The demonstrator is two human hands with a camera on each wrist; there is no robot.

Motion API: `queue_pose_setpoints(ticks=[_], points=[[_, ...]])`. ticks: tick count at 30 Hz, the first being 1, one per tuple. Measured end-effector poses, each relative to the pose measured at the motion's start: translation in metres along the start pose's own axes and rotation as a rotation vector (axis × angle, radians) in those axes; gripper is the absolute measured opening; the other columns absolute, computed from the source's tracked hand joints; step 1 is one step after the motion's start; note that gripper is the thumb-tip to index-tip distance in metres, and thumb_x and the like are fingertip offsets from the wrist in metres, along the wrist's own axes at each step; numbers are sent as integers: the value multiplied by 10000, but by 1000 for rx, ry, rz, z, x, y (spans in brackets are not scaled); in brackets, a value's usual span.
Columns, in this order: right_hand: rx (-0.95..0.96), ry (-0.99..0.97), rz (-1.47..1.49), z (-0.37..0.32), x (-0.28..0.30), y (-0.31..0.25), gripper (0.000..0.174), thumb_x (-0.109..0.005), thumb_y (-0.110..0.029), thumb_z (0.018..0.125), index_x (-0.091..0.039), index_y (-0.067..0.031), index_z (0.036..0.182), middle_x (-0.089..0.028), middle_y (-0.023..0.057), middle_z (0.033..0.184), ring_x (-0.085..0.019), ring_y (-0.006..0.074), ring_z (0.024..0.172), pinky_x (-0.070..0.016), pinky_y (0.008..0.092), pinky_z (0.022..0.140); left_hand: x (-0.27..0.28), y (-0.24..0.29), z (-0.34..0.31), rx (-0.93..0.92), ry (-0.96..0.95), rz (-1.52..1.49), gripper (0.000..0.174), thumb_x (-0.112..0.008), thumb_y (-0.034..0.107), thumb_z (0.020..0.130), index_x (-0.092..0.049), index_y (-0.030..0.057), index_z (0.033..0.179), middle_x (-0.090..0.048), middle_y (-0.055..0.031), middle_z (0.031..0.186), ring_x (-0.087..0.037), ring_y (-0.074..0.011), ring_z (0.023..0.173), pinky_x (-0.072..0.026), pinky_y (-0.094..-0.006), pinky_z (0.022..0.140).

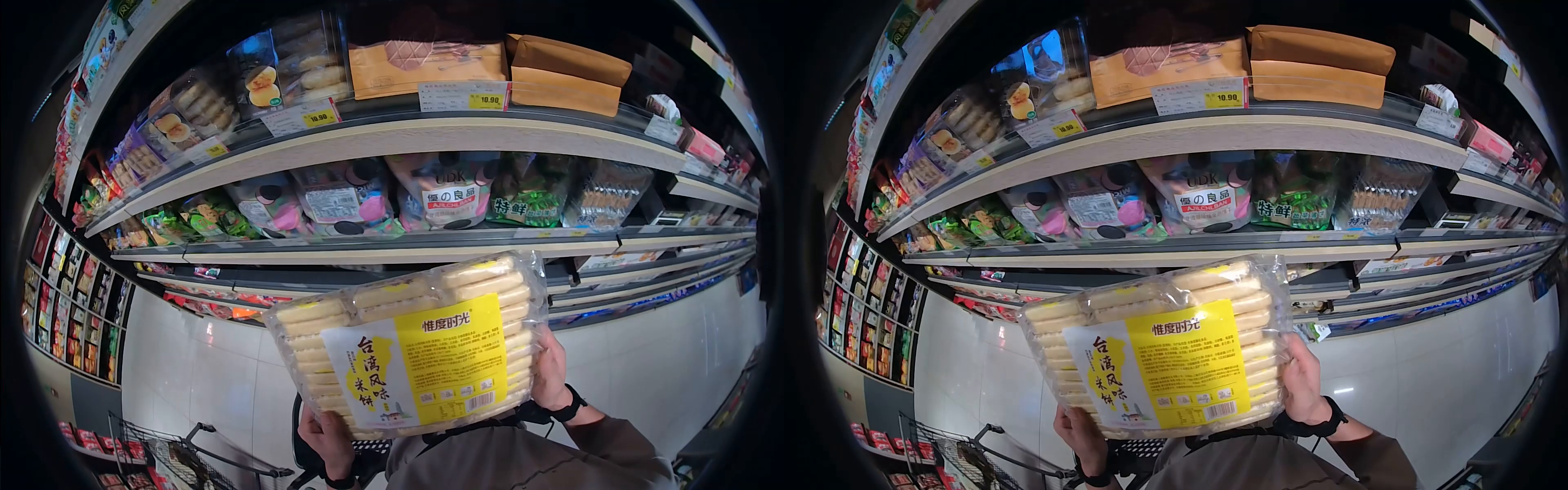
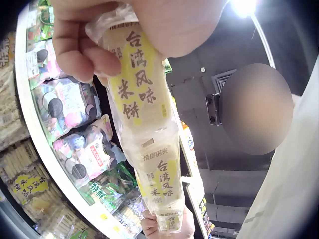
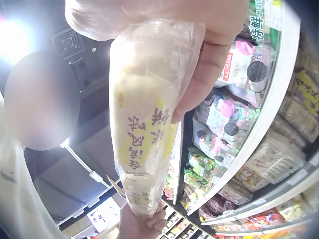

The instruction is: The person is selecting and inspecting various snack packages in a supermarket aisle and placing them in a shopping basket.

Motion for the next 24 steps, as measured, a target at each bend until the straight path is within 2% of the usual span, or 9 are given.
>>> queue_pose_setpoints(ticks=[8, 13, 16, 18, 24], points=[[-35, 48, -16, -6, 6, -2, 660, -425, -500, 937, -398, 67, 1275, -528, 124, 1213, -511, 165, 1078, -395, 293, 925, -9, 1, -1, 13, -31, 1, 323, -527, 245, 917, -557, -58, 1024, -614, -28, 794, -482, -36, 609, -349, -183, 531], [-35, 63, -36, -9, 12, -3, 673, -428, -508, 932, -400, 70, 1276, -528, 127, 1215, -513, 167, 1078, -400, 294, 919, -19, 5, 1, 33, -35, -16, 252, -509, 183, 910, -556, -45, 1005, -576, 7, 699, -409, -8, 507, -271, -177, 450], [-24, 68, -71, -8, 13, -6, 688, -433, -522, 922, -410, 71, 1270, -528, 125, 1213, -513, 167, 1077, -400, 294, 918, -21, 3, 2, 35, -25, -30, 246, -510, 180, 906, -557, -42, 1002, -565, 12, 674, -400, -7, 492, -264, -177, 442], [37, 99, -33, -6, 11, -12, 570, -453, -461, 937, -467, 66, 1154, -575, 89, 1061, -512, 112, 939, -404, 245, 821, -21, 3, 2, 30, -26, -27, 250, -513, 188, 906, -557, -40, 999, -556, 17, 664, -397, -7, 491, -261, -178, 441], [18, 96, -21, -4, 10, -10, 572, -460, -461, 933, -470, 69, 1147, -581, 100, 1057, -520, 118, 934, -408, 250, 821, -19, 0, 2, 14, -33, 18, 304, -537, 262, 913, -556, -31, 991, -527, 33, 634, -386, -8, 482, -248, -183, 437]])
Point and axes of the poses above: each hand's wrist, its own z-axis towards the middle knuckle, its own x-axis out of the back of the hand, y = z × x, the point moved 7 cm from there along z, towards the middle knuckle
